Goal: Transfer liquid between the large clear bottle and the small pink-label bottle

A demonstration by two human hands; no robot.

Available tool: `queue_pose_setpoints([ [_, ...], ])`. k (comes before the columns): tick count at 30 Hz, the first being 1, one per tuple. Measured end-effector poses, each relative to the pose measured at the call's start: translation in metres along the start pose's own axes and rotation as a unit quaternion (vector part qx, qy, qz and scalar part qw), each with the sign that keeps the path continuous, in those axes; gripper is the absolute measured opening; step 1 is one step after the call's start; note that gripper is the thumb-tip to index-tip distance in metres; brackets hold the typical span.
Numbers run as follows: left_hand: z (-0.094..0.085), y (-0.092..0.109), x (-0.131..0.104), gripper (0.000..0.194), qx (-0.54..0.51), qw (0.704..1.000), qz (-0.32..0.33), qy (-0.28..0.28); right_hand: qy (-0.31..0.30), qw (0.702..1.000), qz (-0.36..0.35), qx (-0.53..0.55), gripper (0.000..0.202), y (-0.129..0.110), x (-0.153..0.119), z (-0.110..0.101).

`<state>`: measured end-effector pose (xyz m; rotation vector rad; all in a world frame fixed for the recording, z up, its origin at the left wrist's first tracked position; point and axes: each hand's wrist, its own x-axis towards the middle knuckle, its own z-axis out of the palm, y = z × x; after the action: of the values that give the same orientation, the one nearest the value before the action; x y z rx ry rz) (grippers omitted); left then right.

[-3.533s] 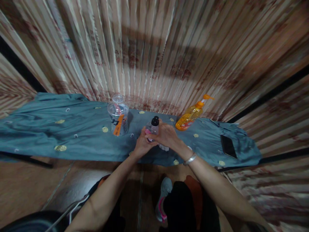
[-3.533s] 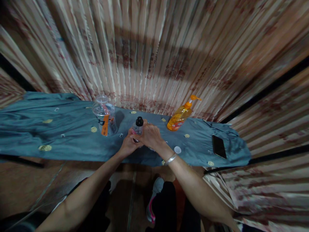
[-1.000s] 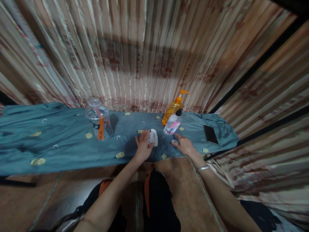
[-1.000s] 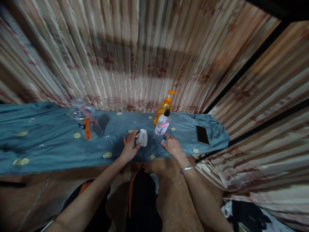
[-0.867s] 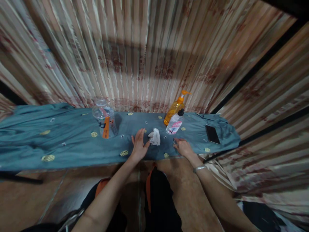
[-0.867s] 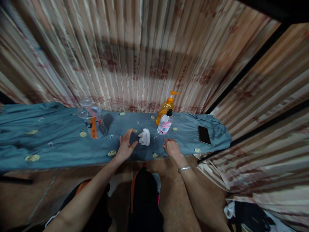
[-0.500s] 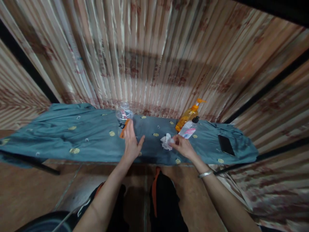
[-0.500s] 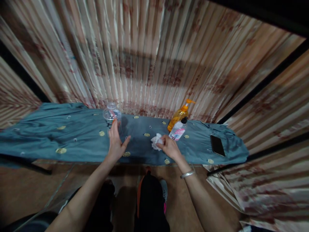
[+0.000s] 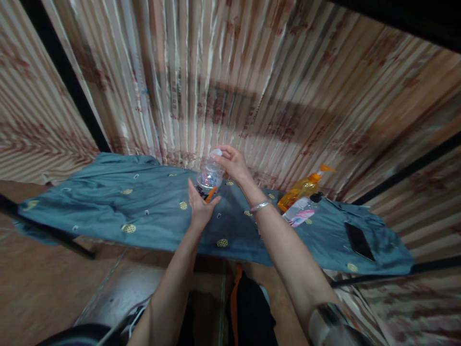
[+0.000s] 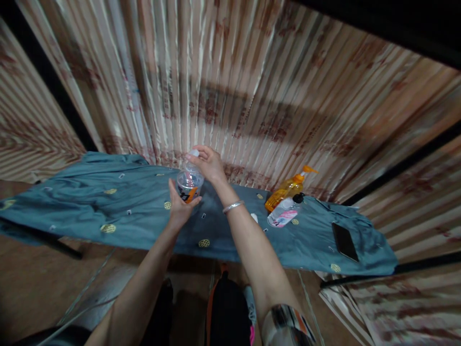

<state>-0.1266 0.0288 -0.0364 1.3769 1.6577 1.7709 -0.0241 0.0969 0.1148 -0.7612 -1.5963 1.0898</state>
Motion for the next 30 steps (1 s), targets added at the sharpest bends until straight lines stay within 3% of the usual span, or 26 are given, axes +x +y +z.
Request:
queue_pose_setpoints([
  [3, 0.006, -0.002, 0.007, 0.117, -0.016, 1.0, -0.002, -0.011, -0.017, 0.999, 0.03, -0.005, 0.066, 0.017, 0.005, 0.007],
  [7, 0.007, -0.004, 0.01, 0.102, -0.019, 1.0, -0.003, -0.023, 0.0, 0.999, 0.03, -0.039, 0.062, 0.03, -0.009, 0.005],
  [12, 0.002, 0.0, 0.003, 0.09, -0.005, 1.0, 0.0, -0.03, 0.029, 0.986, -0.033, -0.159, 0.047, 0.017, -0.033, -0.005],
  [16, -0.005, 0.009, -0.009, 0.089, 0.014, 0.999, 0.011, -0.048, -0.027, 0.927, -0.076, -0.367, 0.033, -0.017, -0.051, -0.02],
  [18, -0.008, 0.014, -0.018, 0.088, 0.025, 0.998, 0.018, -0.057, -0.091, 0.883, -0.091, -0.451, 0.041, -0.036, -0.059, -0.028],
  [20, -0.009, 0.018, -0.026, 0.087, 0.035, 0.997, 0.028, -0.068, -0.154, 0.844, -0.099, -0.504, 0.05, -0.052, -0.066, -0.036],
  [23, -0.009, 0.025, -0.036, 0.085, 0.045, 0.995, 0.047, -0.081, -0.231, 0.803, -0.095, -0.542, 0.047, -0.07, -0.073, -0.047],
  [26, -0.007, 0.03, -0.041, 0.082, 0.053, 0.992, 0.07, -0.089, -0.262, 0.78, -0.078, -0.563, 0.04, -0.079, -0.076, -0.058],
  [30, -0.008, 0.03, -0.043, 0.079, 0.064, 0.988, 0.104, -0.094, -0.273, 0.779, -0.052, -0.563, 0.036, -0.082, -0.079, -0.07],
])
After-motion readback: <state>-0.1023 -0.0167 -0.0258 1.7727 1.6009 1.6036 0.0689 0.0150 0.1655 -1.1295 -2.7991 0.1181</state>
